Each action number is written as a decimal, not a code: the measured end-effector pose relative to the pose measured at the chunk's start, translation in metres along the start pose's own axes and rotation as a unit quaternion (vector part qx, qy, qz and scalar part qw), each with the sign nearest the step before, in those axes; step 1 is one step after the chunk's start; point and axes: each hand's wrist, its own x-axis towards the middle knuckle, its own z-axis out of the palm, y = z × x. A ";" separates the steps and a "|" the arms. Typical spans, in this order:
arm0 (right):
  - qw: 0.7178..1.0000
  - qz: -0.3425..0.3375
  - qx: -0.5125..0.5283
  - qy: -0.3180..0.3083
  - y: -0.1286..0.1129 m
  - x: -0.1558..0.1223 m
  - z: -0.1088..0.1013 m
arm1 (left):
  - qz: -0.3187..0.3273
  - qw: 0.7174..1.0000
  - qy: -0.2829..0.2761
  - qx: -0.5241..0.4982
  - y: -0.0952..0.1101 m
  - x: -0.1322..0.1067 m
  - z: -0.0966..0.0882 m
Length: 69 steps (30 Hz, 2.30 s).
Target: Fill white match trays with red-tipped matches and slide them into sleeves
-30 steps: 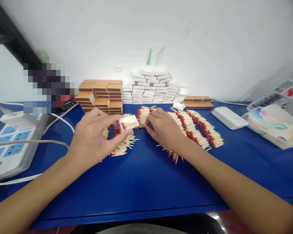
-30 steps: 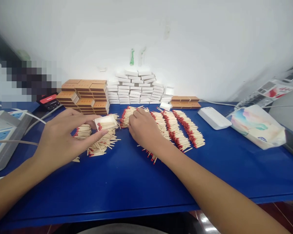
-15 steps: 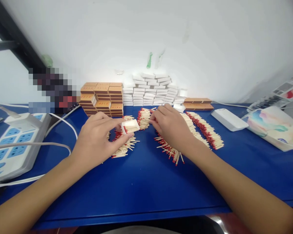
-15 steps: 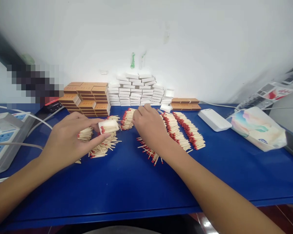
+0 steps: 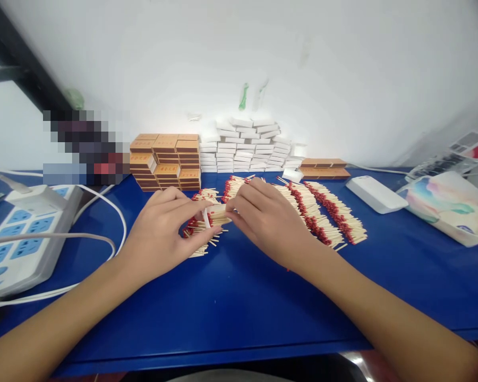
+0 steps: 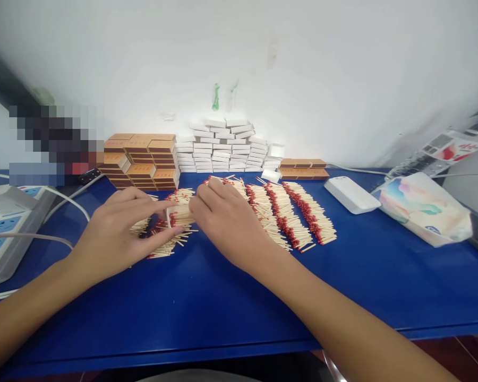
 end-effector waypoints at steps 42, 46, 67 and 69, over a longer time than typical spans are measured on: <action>0.981 0.067 0.063 -0.170 0.040 -0.018 0.025 | -0.025 0.999 0.033 0.031 0.002 0.000 -0.005; 0.982 0.057 0.055 -0.169 0.039 -0.019 0.030 | -0.024 0.999 0.026 0.030 0.001 0.000 -0.004; 0.978 0.076 0.025 -0.193 0.028 -0.010 0.025 | -0.023 0.999 0.017 0.023 0.001 -0.001 -0.003; 0.977 0.077 0.021 -0.199 0.027 -0.010 0.025 | -0.026 0.999 0.010 0.021 0.002 -0.001 -0.004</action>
